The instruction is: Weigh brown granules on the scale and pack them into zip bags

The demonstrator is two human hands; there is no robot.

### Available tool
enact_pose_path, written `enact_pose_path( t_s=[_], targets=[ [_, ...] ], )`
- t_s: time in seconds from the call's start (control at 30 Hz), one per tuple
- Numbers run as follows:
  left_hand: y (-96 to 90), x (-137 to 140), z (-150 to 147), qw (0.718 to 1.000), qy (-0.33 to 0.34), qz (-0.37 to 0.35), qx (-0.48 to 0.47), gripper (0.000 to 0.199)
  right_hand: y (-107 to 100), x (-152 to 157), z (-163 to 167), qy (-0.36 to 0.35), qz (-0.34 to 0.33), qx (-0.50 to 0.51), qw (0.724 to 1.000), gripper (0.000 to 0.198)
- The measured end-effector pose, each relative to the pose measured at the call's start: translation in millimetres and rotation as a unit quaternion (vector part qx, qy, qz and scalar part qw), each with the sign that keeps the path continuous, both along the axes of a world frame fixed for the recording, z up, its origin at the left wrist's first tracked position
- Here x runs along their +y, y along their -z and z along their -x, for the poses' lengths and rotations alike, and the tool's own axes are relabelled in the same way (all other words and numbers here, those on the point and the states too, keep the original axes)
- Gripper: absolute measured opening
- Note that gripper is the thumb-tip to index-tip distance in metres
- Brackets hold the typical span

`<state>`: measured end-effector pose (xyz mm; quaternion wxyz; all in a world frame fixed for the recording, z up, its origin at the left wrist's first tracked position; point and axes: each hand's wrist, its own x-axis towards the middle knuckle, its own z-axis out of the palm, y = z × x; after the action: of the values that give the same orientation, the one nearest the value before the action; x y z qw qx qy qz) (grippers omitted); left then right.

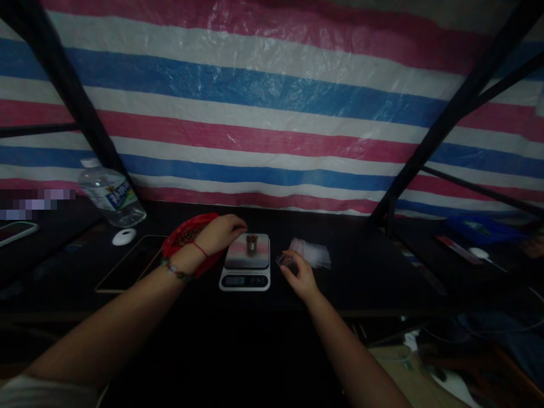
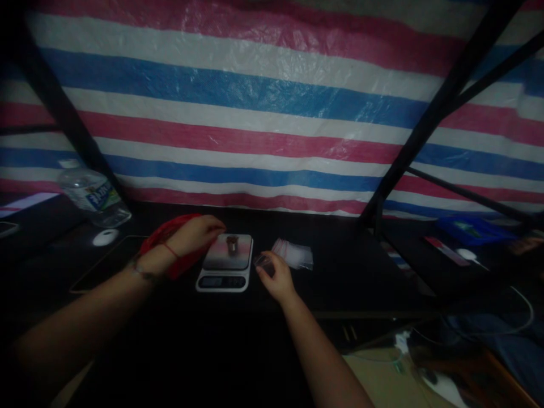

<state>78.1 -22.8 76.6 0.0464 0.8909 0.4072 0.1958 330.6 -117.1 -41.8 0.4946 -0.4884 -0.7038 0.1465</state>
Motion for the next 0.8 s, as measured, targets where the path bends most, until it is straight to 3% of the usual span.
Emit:
enact_pose_path(
  t_s=[0.3, 0.43, 0.6, 0.7, 0.8],
  targets=[
    [20.1, 24.5, -19.4, 0.997, 0.038, 0.055, 0.039, 0.028, 4.2, 1.1, -1.1, 0.009, -0.002, -0.001, 1.000, 0.036],
    [16.3, 24.1, -17.4, 0.996, 0.040, 0.065, 0.045, 0.032, 2.7, 0.6, -1.2, 0.007, 0.003, 0.000, 1.000, 0.036],
    [-4.6, 26.2, 18.7, 0.996, -0.043, 0.052, 0.054, 0.037, 2.1, 0.4, -0.6, 0.007, 0.007, -0.001, 1.000, 0.036],
    [-10.2, 34.9, 52.3, 0.976, -0.122, 0.121, 0.131, 0.036, 3.3, 1.0, -0.8, 0.001, 0.009, -0.003, 1.000, 0.036],
    [-0.8, 40.7, 76.0, 0.955, -0.133, 0.194, 0.181, 0.036, 3.4, 1.4, -1.0, -0.004, 0.009, -0.006, 1.000, 0.037]
  ],
)
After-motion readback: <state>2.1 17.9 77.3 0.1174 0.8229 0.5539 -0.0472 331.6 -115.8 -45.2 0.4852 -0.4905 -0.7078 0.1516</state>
